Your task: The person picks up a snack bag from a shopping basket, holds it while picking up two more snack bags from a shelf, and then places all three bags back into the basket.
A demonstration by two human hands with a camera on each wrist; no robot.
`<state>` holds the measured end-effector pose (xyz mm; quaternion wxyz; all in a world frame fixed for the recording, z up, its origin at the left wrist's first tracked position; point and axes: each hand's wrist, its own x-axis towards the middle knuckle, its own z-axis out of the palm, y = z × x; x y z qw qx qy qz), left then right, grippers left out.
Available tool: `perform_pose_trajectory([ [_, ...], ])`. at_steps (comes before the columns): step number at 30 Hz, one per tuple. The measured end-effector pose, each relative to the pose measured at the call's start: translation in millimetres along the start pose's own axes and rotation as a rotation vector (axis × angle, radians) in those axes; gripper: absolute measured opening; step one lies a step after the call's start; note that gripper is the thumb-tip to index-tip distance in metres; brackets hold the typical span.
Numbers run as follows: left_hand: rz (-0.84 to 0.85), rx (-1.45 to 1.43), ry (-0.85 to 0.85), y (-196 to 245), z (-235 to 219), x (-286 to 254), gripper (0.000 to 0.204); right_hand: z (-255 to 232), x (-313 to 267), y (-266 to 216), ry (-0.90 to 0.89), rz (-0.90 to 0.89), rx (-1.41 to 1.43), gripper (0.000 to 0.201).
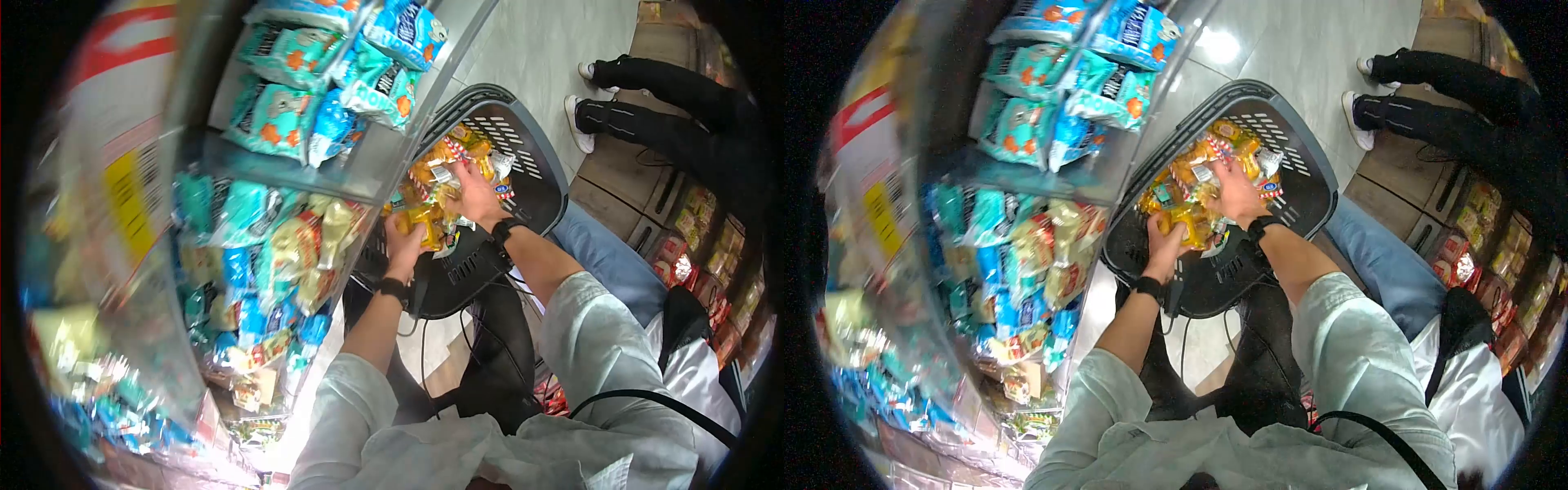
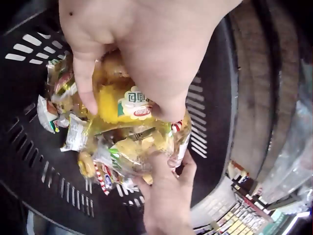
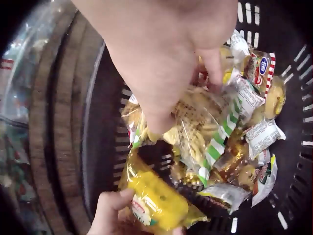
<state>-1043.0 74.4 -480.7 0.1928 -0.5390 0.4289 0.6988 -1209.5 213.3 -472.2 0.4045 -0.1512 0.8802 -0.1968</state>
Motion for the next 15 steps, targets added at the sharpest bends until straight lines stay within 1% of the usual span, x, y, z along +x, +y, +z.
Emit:
perform_pose_trajectory([
  [2,-0.040,-0.091,-0.037,18.4,-12.0,-46.9,0.069,-15.3,-22.2,-12.2,0.004,-0.029,0.069,0.082],
  [3,-0.047,-0.117,-0.077,25.7,-21.8,-69.7,0.063,-23.0,-33.0,-19.0,0.020,-0.091,0.122,0.079],
  [6,-0.027,-0.183,-0.117,40.0,-52.4,-137.5,0.064,-46.7,-73.1,-42.3,-0.082,-0.156,0.355,0.076],
  [8,0.012,-0.182,-0.227,50.8,-78.3,-184.7,0.060,-54.8,-100.7,-57.5,-0.064,-0.216,0.385,0.075],
  [10,0.030,-0.135,-0.322,62.0,-102.2,-230.3,0.056,-71.4,-139.3,-86.3,-0.060,-0.246,0.447,0.076],
  [11,0.055,-0.098,-0.357,67.6,-113.7,-251.7,0.055,-80.4,-159.5,-99.9,-0.074,-0.200,0.443,0.077],
  [13,0.059,-0.047,-0.409,78.0,-134.9,-297.5,0.055,-85.6,-203.9,-123.0,-0.009,-0.194,0.528,0.077],
  [14,0.079,-0.024,-0.437,88.3,-141.8,-311.0,0.055,-94.8,-214.0,-134.1,0.030,-0.207,0.563,0.078],
  [15,0.111,-0.042,-0.476,94.8,-151.2,-331.7,0.055,-105.6,-233.0,-149.1,-0.043,-0.067,0.603,0.080],
])
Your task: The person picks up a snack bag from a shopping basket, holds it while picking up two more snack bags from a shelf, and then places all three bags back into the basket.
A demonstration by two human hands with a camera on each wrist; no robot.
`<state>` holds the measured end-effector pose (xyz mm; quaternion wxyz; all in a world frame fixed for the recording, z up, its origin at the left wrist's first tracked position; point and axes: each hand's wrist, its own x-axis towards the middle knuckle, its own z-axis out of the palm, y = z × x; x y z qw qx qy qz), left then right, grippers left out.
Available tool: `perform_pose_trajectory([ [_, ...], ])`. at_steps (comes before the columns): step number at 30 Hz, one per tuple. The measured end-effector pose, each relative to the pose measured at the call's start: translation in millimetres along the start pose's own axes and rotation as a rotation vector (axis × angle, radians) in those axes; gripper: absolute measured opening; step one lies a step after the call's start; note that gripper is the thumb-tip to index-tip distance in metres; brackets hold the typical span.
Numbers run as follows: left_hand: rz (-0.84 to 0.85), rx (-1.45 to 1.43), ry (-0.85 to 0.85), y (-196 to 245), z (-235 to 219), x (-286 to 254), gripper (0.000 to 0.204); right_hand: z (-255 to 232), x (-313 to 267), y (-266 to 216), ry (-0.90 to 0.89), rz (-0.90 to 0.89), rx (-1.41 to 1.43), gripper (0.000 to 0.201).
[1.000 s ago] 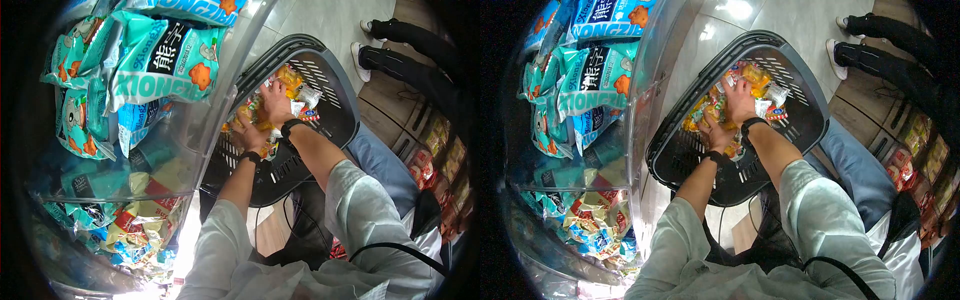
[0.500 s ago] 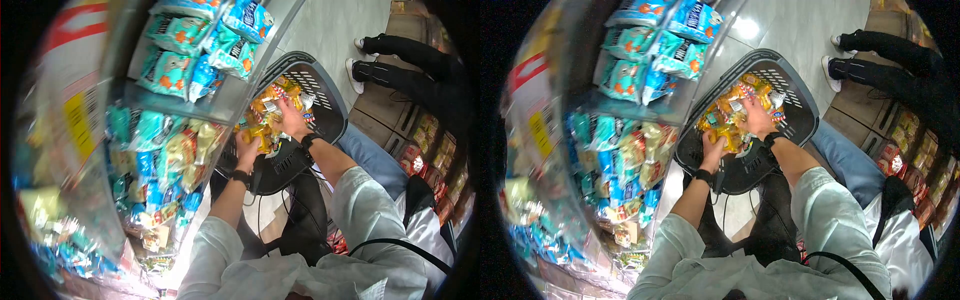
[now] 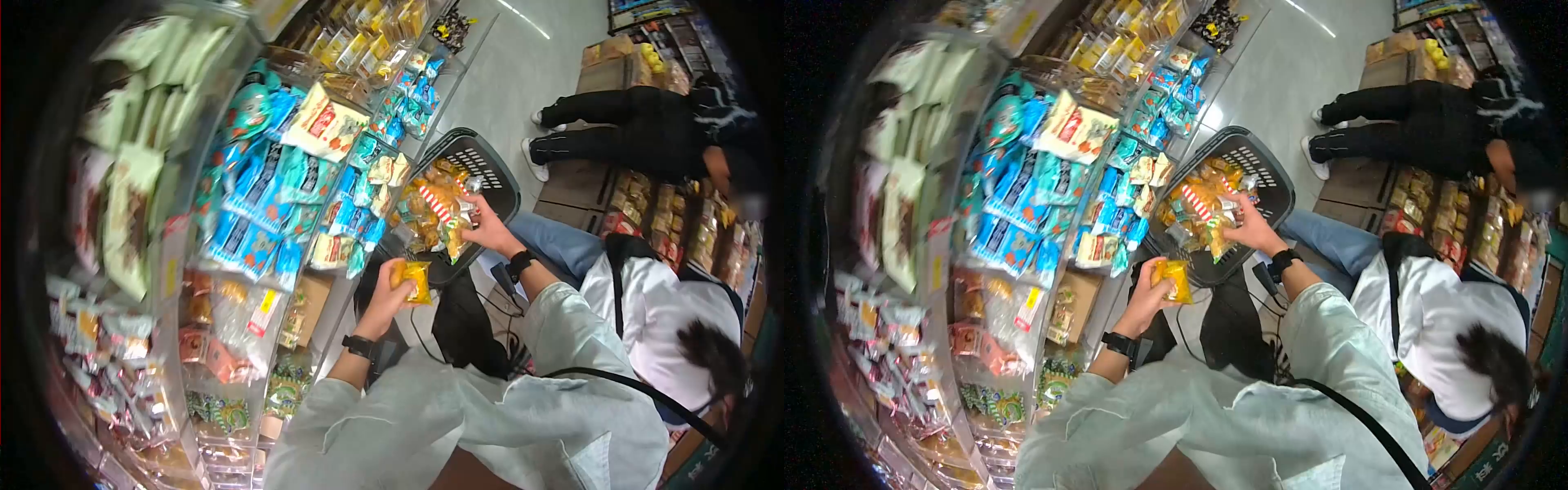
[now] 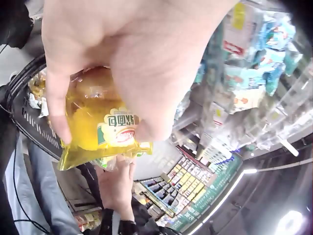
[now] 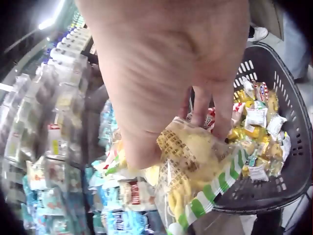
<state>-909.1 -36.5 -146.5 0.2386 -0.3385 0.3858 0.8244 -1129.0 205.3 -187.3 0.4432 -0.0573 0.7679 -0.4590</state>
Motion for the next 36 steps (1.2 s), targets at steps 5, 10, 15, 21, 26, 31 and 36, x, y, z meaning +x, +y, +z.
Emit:
perform_pose_trajectory([
  [5,0.132,-0.009,-0.062,37.6,-10.0,-96.7,0.053,22.6,-78.5,-89.9,0.036,-0.127,0.187,0.083],
  [10,0.318,-0.166,-0.071,65.0,-26.3,-189.3,0.056,46.5,-138.9,-175.6,-0.086,-0.305,0.274,0.084],
  [15,0.569,-0.256,0.010,48.9,-22.8,-259.3,0.060,74.0,-201.5,-240.0,-0.229,-0.499,0.423,0.084],
  [21,0.851,-0.463,-0.050,0.2,25.5,-334.5,0.081,100.2,-272.6,-248.7,-0.331,-0.561,0.405,0.122],
  [26,0.851,-0.753,-0.057,-65.9,60.3,-389.4,0.097,125.2,-319.6,-220.3,-0.595,-0.473,0.508,0.140],
  [31,0.916,-0.703,-0.133,-140.5,66.0,-431.2,0.098,157.5,-371.4,-216.0,-0.708,-0.486,0.234,0.136],
  [36,1.008,-0.805,-0.100,-184.4,72.5,-458.5,0.096,194.7,-408.7,-227.1,-0.860,-0.471,0.222,0.116],
])
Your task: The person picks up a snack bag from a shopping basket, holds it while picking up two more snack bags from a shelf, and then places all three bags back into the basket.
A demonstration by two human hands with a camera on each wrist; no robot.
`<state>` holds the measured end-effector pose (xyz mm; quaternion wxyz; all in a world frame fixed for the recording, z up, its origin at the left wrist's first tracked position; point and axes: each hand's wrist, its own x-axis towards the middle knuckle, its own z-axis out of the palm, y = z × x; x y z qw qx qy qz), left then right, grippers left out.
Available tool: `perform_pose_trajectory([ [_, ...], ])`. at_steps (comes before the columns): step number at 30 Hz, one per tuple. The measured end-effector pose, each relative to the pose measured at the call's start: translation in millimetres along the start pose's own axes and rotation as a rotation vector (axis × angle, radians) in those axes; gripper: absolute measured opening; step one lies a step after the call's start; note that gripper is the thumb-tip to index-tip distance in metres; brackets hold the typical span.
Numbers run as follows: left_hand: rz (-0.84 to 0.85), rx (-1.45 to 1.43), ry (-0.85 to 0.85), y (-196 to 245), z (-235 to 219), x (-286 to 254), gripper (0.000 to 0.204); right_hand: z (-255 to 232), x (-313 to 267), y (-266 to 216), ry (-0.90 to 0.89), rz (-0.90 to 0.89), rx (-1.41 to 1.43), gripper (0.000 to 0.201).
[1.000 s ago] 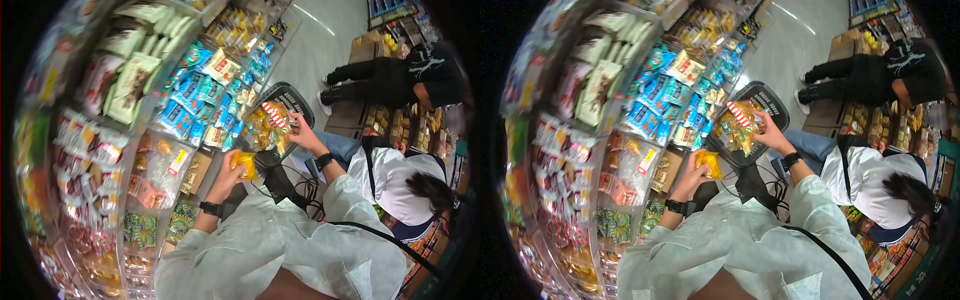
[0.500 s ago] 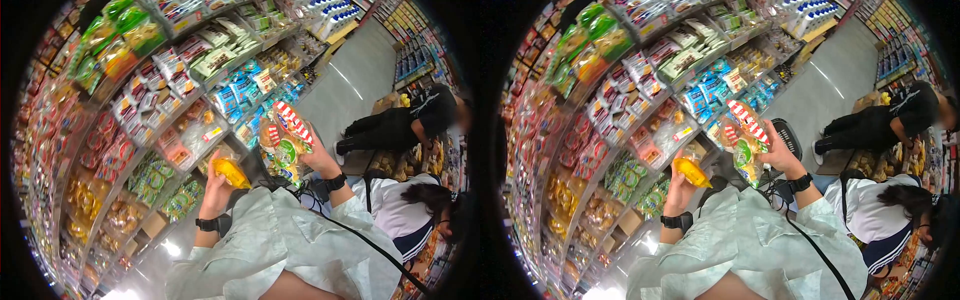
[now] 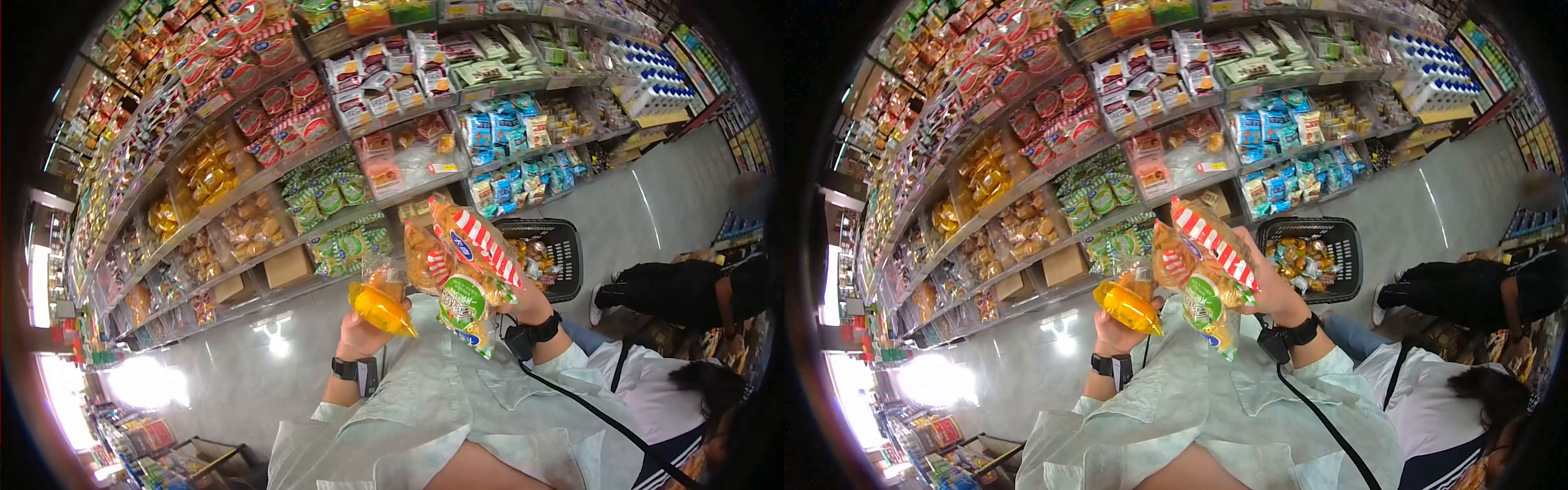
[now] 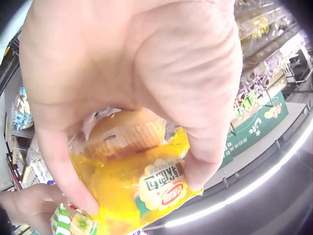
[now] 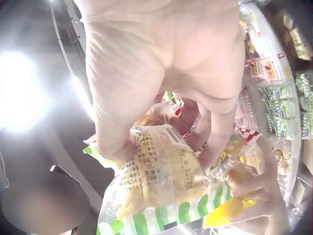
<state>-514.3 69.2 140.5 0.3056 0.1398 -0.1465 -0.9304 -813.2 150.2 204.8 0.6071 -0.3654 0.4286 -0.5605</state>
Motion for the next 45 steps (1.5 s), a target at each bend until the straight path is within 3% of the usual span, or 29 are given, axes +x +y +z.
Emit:
perform_pose_trajectory([
  [4,0.110,-0.022,0.010,5.2,-25.8,-27.8,0.096,29.5,-4.0,-0.7,0.026,0.164,0.067,0.117],
  [7,0.226,-0.141,-0.098,20.2,-38.5,-39.4,0.099,50.6,3.0,2.0,0.003,0.234,0.151,0.117],
  [11,0.225,-0.214,-0.274,55.5,-52.1,-62.5,0.097,92.9,23.8,18.8,-0.106,0.183,0.206,0.112],
  [14,0.306,-0.181,-0.056,76.4,-57.7,-84.4,0.094,135.2,46.4,32.7,-0.155,0.193,0.210,0.113],
  [22,0.209,-0.337,-0.031,136.7,-137.1,-159.0,0.094,249.3,95.2,67.6,-0.144,0.318,-0.005,0.120],
  [28,0.227,-0.189,0.123,189.8,-131.6,-176.5,0.099,308.6,125.7,75.8,-0.138,0.382,0.031,0.123],
  [32,0.231,-0.125,0.123,213.3,-138.3,-183.4,0.094,328.2,133.2,73.8,-0.097,0.422,0.022,0.125],
  [35,0.194,-0.280,0.110,197.0,-173.8,-191.8,0.079,315.1,133.5,83.1,-0.096,0.489,0.010,0.123],
  [38,0.209,-0.202,0.120,190.9,-182.3,-184.8,0.077,300.3,140.2,91.6,-0.128,0.534,-0.013,0.132],
  [44,0.251,-0.266,0.159,194.3,-167.2,-163.2,0.065,242.4,165.8,118.5,-0.377,0.399,-0.050,0.137],
  [45,0.297,-0.237,0.229,196.1,-158.4,-158.2,0.065,235.2,171.7,119.2,-0.416,0.385,-0.050,0.137],
])
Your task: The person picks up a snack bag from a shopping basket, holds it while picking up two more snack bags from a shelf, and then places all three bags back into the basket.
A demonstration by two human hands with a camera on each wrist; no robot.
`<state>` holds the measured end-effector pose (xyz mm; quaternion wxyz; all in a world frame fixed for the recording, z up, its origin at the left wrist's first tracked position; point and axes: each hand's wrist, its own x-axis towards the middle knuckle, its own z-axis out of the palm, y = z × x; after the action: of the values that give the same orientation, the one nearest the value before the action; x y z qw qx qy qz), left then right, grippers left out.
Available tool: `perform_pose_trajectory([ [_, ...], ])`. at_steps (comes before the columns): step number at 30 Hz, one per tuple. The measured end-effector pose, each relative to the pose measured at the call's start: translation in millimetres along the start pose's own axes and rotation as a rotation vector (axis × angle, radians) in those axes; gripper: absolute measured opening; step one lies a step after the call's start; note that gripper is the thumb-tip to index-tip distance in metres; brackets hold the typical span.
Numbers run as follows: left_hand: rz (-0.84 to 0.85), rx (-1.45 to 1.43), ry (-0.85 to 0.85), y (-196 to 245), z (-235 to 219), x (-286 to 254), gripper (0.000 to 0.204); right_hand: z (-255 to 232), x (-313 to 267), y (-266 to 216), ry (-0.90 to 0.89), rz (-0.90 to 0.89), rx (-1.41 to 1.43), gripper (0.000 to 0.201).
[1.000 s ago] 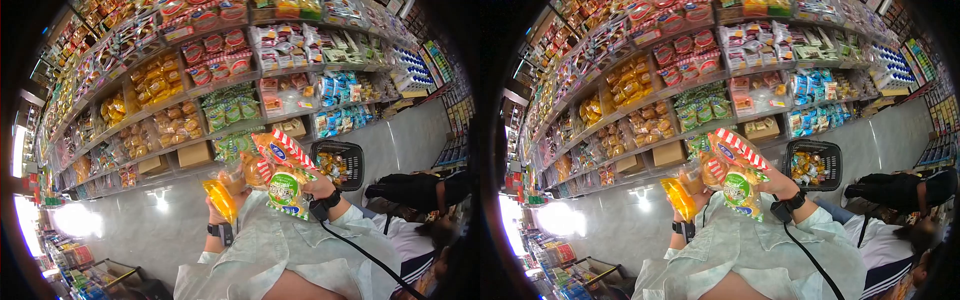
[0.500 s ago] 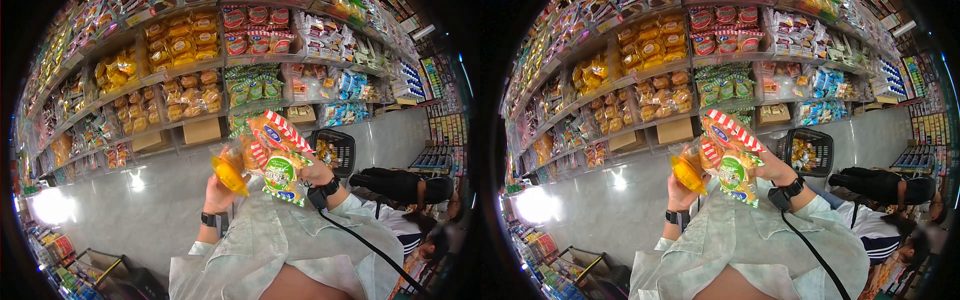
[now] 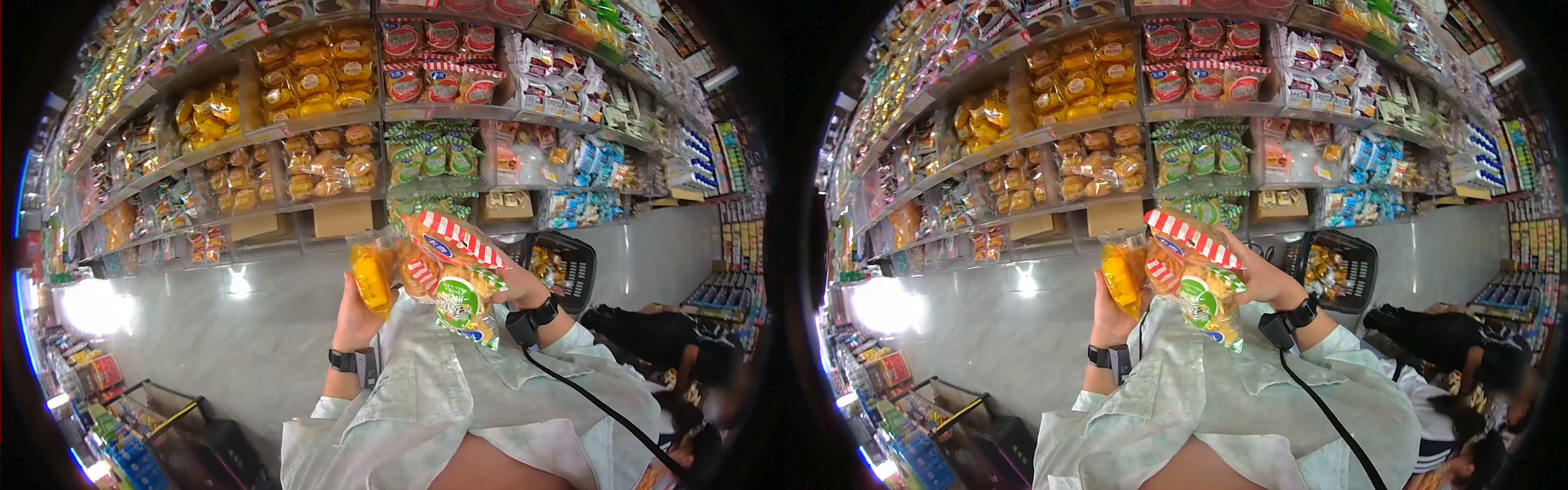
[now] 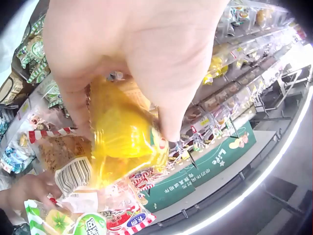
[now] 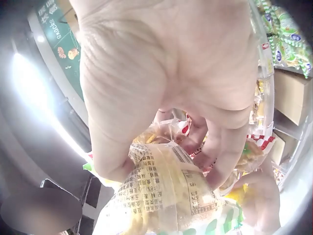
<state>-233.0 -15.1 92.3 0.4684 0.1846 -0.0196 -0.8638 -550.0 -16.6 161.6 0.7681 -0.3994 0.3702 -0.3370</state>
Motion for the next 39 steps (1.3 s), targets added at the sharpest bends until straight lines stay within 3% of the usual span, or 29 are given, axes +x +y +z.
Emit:
perform_pose_trajectory([
  [2,0.110,0.064,0.116,-12.8,23.7,5.9,0.066,-17.6,7.0,-1.2,-0.080,-0.020,-0.048,0.138],
  [3,0.175,0.156,0.142,-18.3,53.5,9.3,0.060,-21.7,8.4,-9.2,-0.092,-0.056,-0.098,0.136],
  [5,0.228,0.177,0.135,-26.9,65.5,13.1,0.055,-38.1,10.4,-7.1,-0.112,-0.070,-0.066,0.135],
  [9,0.295,0.102,0.092,-45.6,66.1,21.2,0.051,-61.0,6.9,-21.0,-0.123,-0.041,-0.083,0.134],
  [14,0.400,0.106,0.155,-60.3,82.9,27.5,0.055,-98.7,9.1,-5.7,-0.169,0.028,0.075,0.130],
  [20,0.474,0.263,0.214,-35.1,91.4,53.6,0.051,-95.2,-1.8,-38.1,-0.057,0.041,0.214,0.131],
  [26,0.452,0.487,0.253,24.1,114.2,97.0,0.051,-78.1,7.7,-56.9,0.135,-0.030,0.238,0.119],
  [32,0.466,0.734,0.233,120.6,113.5,139.5,0.057,-42.7,27.3,-55.8,0.334,-0.089,0.266,0.108],
  [36,0.492,1.112,0.255,207.3,106.7,148.3,0.066,-33.8,32.5,-21.6,0.399,-0.115,0.225,0.108],
  [39,0.605,1.387,0.168,295.5,95.6,143.5,0.069,-7.6,49.4,-16.8,0.472,-0.267,0.289,0.124],
])
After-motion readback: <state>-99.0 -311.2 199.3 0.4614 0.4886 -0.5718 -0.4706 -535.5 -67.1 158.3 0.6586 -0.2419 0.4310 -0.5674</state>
